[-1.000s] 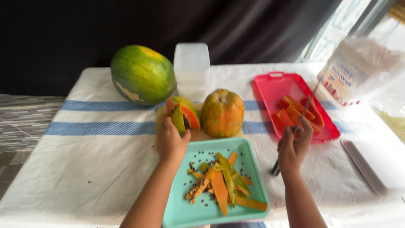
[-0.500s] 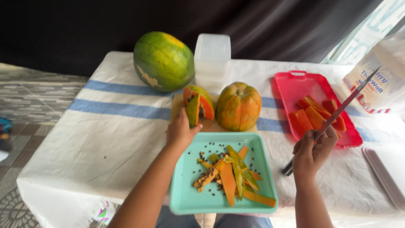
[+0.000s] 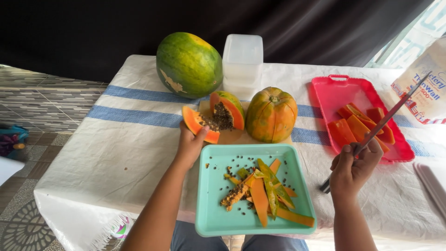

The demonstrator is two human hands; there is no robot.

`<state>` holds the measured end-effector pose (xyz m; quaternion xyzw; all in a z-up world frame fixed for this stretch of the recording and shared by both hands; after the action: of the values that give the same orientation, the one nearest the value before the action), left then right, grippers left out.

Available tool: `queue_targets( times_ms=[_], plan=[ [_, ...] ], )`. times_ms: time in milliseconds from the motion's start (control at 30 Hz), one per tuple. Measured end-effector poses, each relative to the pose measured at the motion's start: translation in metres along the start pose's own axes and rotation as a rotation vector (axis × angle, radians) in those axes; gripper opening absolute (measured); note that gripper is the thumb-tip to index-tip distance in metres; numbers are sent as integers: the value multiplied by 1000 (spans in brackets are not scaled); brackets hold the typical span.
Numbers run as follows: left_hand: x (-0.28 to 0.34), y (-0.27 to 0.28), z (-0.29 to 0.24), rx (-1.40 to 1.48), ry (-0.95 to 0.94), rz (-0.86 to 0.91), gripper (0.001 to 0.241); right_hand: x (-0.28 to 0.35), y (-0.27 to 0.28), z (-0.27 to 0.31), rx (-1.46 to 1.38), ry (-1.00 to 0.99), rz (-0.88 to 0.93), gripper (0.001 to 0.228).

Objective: Peeling and slicing papayas using a knife on a table.

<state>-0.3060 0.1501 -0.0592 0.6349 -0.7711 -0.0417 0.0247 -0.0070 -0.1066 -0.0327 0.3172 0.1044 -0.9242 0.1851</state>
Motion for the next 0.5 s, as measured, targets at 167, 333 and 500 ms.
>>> queue_targets(
  times_ms=[167,333,500],
  plan=[
    [16,21,-28,483,179,-10,63,0,2,11,-25,13,94,26],
    [65,7,-64,982,203,205,60,2,-7,49,-142,-30,369,60],
    [113,-44,-60,837,689,317,57,15,-3,66,-79,111,850,62]
  ],
)
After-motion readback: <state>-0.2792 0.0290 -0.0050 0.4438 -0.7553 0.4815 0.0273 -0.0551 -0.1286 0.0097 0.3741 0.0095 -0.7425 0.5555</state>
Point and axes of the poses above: each hand's wrist, its own x-axis away from the middle knuckle, its own y-axis out of the back of the hand, z = x × y, the point moved 3 cm from there along -x, towards the middle knuckle, and after that the axes turned 4 degrees about -z, right-handed, at the moved point
